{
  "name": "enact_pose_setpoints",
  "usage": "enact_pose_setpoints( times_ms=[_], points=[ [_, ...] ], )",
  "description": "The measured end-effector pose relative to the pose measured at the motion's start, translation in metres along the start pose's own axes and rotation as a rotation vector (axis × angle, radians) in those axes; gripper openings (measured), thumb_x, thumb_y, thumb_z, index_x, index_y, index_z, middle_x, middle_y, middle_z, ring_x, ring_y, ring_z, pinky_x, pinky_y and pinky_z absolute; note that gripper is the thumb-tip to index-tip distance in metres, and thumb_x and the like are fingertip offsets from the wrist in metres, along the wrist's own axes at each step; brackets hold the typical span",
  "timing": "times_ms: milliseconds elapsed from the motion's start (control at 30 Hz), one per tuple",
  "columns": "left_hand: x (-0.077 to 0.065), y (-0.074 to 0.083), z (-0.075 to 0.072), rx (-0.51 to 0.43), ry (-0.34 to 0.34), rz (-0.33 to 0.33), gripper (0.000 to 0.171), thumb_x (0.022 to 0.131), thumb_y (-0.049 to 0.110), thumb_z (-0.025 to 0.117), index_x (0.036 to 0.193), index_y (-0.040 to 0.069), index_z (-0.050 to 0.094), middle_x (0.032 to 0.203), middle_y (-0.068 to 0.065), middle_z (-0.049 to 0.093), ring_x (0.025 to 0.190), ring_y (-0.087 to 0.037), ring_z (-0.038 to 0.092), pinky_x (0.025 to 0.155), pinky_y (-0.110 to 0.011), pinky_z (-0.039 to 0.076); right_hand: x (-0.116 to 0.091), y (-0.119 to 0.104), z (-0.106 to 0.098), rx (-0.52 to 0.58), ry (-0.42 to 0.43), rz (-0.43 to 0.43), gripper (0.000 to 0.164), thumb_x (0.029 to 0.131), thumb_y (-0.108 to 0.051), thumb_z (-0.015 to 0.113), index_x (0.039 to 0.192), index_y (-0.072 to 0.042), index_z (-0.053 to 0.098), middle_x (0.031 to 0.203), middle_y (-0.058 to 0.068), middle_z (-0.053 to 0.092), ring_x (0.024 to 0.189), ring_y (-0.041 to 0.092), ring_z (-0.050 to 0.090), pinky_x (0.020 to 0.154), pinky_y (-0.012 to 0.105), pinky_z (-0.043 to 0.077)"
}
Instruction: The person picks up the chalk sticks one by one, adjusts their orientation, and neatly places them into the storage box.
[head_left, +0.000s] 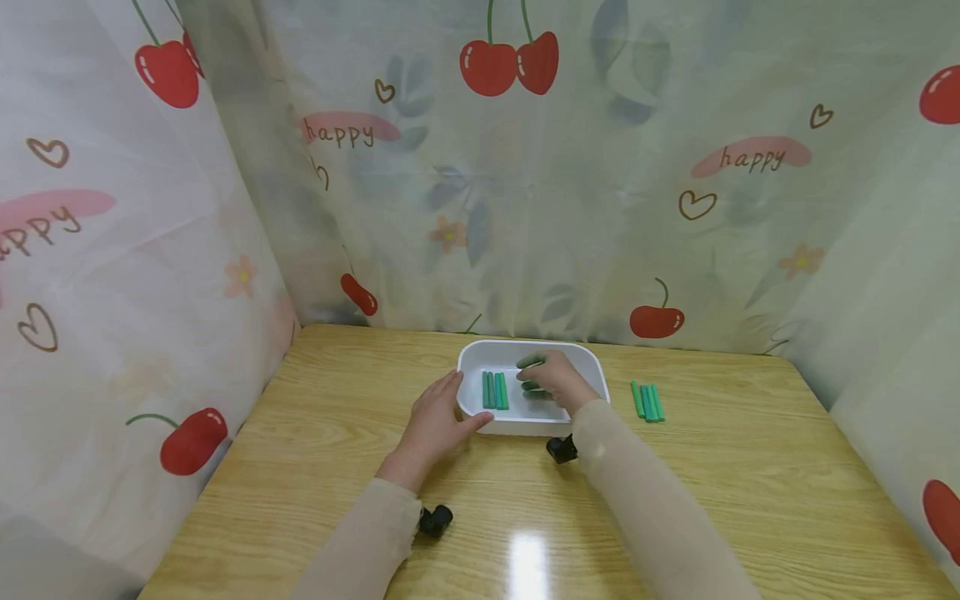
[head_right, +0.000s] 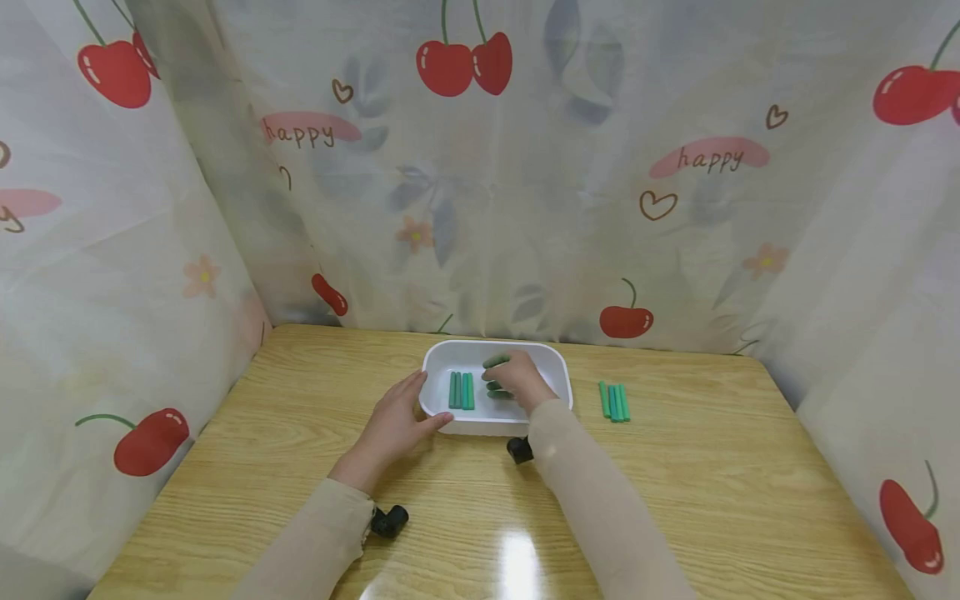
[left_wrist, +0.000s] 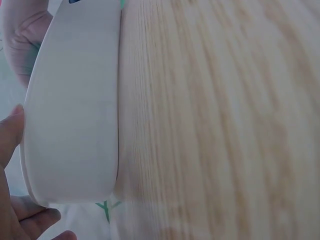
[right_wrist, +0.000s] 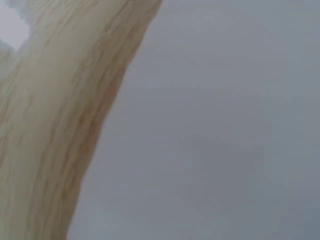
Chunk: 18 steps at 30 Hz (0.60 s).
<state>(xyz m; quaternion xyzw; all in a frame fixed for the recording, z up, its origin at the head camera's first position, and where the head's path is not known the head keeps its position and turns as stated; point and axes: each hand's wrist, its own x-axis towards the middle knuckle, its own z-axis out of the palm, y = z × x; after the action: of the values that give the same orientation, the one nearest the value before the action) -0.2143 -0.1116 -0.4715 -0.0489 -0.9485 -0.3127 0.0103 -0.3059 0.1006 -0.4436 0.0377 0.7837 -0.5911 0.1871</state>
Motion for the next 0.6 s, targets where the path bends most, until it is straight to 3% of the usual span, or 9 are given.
enact_pose_setpoints(
  times_ms=[600],
  points=[
    [0.000,0.000,0.000,-0.007,0.000,0.007,0.096,0.087,0.061,0.069,0.157,0.006,0.032,0.161,-0.011,0.032,0.148,-0.032,0.028,0.120,-0.051,0.023,-0.033,-0.017,-0.019,-0.002,-0.066,-0.090,0.038,0.093,-0.003,0.066,0.127,0.011,0.058,0.108,0.014,0.062,0.083,0.019,0.062,0.078,0.033,0.060]
  ],
)
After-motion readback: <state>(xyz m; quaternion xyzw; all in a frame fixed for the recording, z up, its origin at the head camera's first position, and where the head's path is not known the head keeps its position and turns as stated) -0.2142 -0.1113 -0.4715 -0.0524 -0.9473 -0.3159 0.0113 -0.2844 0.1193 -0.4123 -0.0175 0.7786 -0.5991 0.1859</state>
